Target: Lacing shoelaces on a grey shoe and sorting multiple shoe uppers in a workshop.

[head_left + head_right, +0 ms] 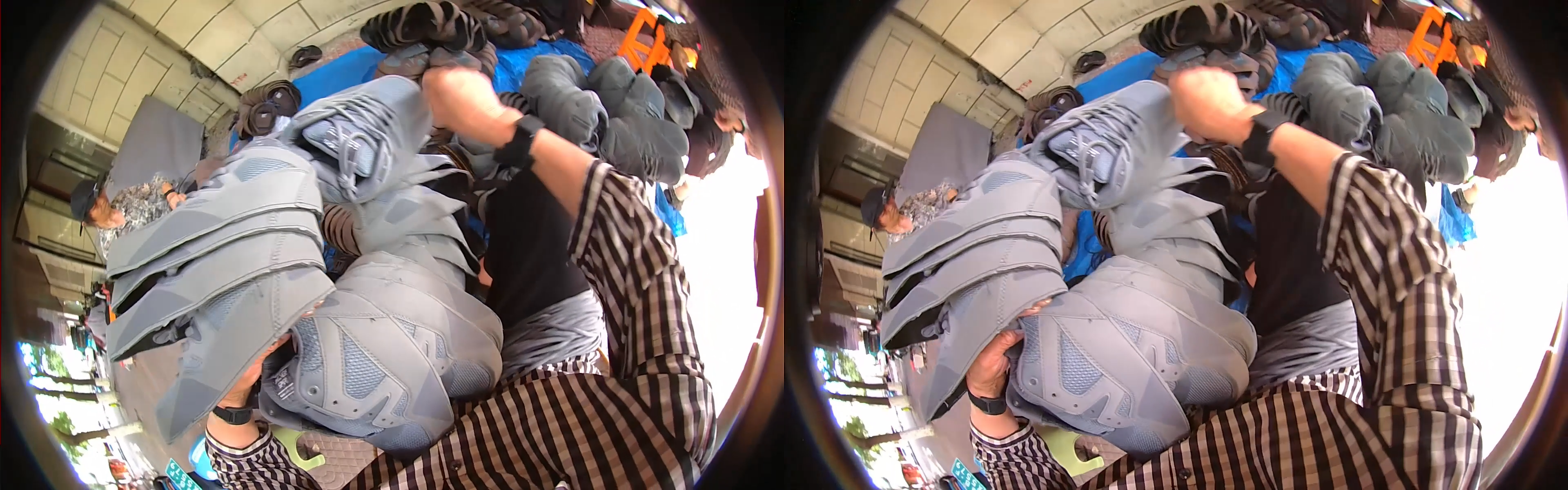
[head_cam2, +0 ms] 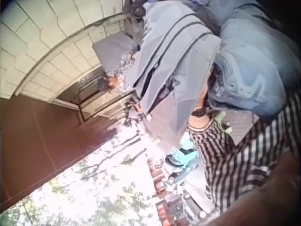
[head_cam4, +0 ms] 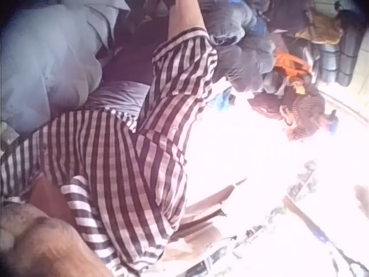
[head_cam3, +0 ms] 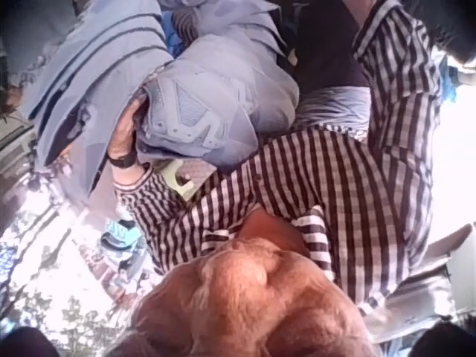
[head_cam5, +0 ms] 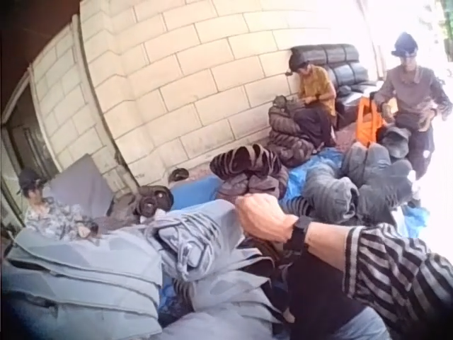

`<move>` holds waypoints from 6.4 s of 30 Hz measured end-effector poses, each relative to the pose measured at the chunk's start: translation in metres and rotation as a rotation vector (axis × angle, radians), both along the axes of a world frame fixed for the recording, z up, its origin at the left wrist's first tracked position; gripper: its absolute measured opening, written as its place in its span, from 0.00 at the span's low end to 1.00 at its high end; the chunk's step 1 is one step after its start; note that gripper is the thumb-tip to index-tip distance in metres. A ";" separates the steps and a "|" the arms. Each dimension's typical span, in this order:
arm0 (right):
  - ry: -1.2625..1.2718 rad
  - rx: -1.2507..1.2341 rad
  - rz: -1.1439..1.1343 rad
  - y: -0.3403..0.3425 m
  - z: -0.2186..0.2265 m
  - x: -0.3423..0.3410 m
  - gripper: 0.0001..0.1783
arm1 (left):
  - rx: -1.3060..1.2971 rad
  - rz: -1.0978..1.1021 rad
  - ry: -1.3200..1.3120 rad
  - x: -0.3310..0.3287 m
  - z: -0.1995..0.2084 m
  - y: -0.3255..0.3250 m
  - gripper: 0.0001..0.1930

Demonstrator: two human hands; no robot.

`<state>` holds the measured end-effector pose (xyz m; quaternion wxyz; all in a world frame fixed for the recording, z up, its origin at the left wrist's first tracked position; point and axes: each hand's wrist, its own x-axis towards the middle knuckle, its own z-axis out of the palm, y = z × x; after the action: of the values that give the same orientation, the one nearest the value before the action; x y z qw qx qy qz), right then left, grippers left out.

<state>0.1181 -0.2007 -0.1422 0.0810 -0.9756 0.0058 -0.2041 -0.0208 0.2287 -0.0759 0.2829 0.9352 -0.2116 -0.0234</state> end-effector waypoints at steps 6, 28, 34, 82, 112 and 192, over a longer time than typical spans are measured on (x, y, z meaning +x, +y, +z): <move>0.074 0.625 0.658 0.007 0.041 0.052 0.37 | 0.170 -0.042 -0.065 0.001 -0.002 0.003 0.16; 0.914 0.024 0.297 0.014 -0.193 -0.036 0.23 | -0.395 -0.359 0.444 0.174 -0.093 -0.148 0.19; 0.485 0.196 0.169 0.040 -0.144 0.024 0.14 | -0.344 -0.409 0.543 0.195 -0.112 -0.154 0.19; 0.379 0.310 0.828 0.095 -0.049 -0.160 0.32 | -0.224 -0.224 0.127 0.083 -0.071 -0.131 0.27; 0.112 0.470 0.671 0.058 -0.028 -0.141 0.24 | -0.521 -0.208 0.493 0.062 -0.124 -0.112 0.48; 0.337 0.480 0.867 0.093 -0.013 -0.249 0.07 | -0.420 -0.360 0.421 -0.064 -0.062 -0.107 0.02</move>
<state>-0.1313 -0.1073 -0.1551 0.3775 -0.8617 -0.3388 0.0151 -0.0845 0.1219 -0.1380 0.4979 0.7790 -0.3104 -0.2212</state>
